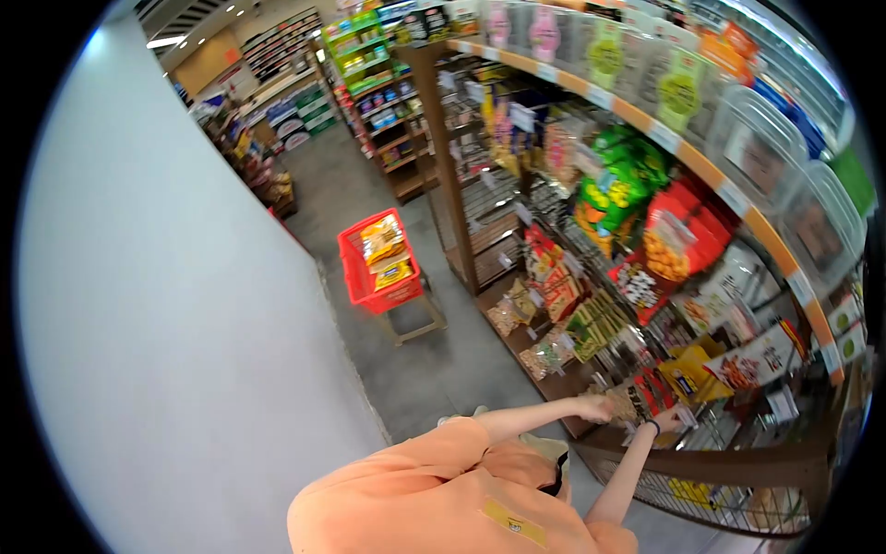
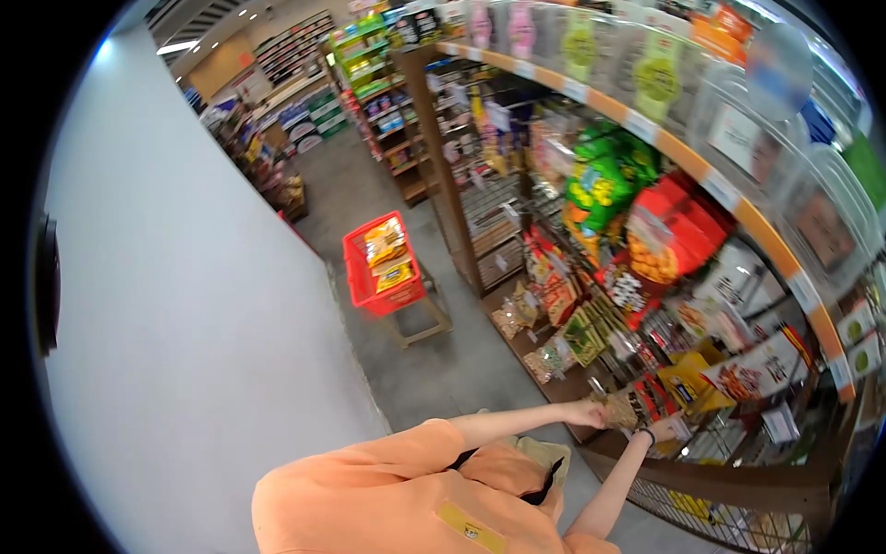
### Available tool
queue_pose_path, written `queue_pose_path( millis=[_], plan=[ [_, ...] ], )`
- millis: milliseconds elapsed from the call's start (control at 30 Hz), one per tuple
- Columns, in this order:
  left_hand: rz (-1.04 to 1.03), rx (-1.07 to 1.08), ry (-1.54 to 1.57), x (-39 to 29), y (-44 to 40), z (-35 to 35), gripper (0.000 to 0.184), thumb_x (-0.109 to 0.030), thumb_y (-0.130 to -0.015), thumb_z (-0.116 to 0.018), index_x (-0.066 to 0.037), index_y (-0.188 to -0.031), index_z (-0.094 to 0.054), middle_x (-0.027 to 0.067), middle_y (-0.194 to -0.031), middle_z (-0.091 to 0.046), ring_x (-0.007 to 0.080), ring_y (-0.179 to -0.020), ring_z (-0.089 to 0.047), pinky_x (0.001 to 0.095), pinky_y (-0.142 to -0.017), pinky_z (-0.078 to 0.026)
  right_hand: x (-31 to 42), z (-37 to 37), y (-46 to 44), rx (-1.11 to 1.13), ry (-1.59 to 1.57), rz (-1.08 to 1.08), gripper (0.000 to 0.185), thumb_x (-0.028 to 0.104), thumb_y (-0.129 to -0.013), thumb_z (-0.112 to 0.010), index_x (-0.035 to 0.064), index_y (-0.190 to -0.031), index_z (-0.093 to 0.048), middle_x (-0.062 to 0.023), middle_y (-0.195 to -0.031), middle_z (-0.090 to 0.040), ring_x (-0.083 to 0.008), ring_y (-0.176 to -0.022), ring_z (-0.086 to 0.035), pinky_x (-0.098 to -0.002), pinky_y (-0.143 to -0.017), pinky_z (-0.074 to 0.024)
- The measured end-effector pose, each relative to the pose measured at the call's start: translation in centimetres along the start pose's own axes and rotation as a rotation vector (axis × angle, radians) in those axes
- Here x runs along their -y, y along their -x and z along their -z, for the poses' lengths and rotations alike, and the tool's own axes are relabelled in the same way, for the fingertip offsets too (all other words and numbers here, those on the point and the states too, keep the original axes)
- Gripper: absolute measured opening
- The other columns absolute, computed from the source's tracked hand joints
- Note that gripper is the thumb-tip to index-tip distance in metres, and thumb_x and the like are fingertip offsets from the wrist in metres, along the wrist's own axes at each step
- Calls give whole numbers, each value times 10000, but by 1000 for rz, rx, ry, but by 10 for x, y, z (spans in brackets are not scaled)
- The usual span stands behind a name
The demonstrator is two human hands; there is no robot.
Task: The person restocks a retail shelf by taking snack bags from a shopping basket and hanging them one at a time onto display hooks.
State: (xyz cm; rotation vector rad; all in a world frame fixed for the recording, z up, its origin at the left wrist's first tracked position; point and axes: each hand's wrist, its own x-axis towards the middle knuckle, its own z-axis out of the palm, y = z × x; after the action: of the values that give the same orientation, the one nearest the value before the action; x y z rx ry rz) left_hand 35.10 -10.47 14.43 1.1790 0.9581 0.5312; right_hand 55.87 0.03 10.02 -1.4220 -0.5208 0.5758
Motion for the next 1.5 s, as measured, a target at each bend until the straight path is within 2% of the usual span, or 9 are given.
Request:
queue_pose_path(
  millis=[67,100,200,400,800,1033,1100,1267,1500],
  plan=[
    [-17,-98,-5,-13,69,-4,413,-215,-739,-573,-3,-1069,-445,92,-956,-548,145,-873,-506,274,-768,-398,69,-11,81,-90,230,42,376,194,-769,-554,-23,-1053,-437,-178,-1012,-482,-271,-888,-485,-344,-758,-416],
    [-153,-141,72,2,87,-7,210,-185,-711,-550,-7,-822,-536,28,-662,-509,109,-643,-496,238,-594,-407,46,-10,89,-49,220,64,354,162,-769,-548,-10,-1057,-437,-174,-1030,-473,-264,-906,-476,-341,-766,-410],
    [-125,-191,311,46,151,-6,322,-190,-749,-528,6,-1000,-475,11,-762,-519,90,-696,-480,222,-618,-407,-12,-16,157,-3,252,190,319,61,-766,-514,15,-1071,-431,-150,-1035,-478,-257,-901,-481,-331,-778,-397],
    [-113,-277,380,66,296,28,413,-165,-771,-492,-22,-1138,-370,64,-970,-475,122,-893,-439,232,-777,-364,-27,-23,348,835,293,-533,281,44,-742,-520,74,-1019,-477,-85,-874,-559,-137,-647,-531,-230,-508,-420],
    [-116,-947,537,132,446,66,377,-243,-799,-491,-90,-1130,-396,62,-990,-461,138,-942,-430,276,-819,-352,-43,-68,557,1851,771,-655,187,98,-749,-479,73,-933,-500,-69,-800,-583,-133,-671,-537,-247,-565,-431],
    [-87,-1231,490,190,473,100,386,-233,-772,-512,-56,-1098,-404,98,-952,-519,173,-881,-503,273,-768,-397,-59,-102,596,2087,1105,-437,240,130,-712,-530,62,-941,-511,-79,-783,-571,-153,-668,-546,-266,-599,-443],
    [411,-1248,206,181,496,120,392,-237,-766,-512,-30,-1086,-417,138,-1008,-512,214,-902,-518,295,-779,-404,-61,-119,607,2068,1110,-443,233,132,-710,-534,62,-931,-516,-75,-767,-568,-150,-662,-542,-264,-595,-443],
    [564,-1204,160,219,526,170,427,-288,-739,-503,-33,-1072,-423,155,-1045,-504,269,-961,-493,338,-805,-390,-65,-193,636,2067,991,-284,217,120,-712,-543,76,-925,-533,-47,-769,-580,-136,-687,-549,-242,-575,-438],
    [594,-1289,246,237,532,281,339,-234,-739,-519,-35,-1011,-475,146,-903,-566,252,-842,-553,325,-723,-435,-70,-316,664,1660,806,-29,165,100,-718,-536,74,-876,-573,-69,-781,-602,-161,-731,-570,-252,-671,-438]
  ],
)
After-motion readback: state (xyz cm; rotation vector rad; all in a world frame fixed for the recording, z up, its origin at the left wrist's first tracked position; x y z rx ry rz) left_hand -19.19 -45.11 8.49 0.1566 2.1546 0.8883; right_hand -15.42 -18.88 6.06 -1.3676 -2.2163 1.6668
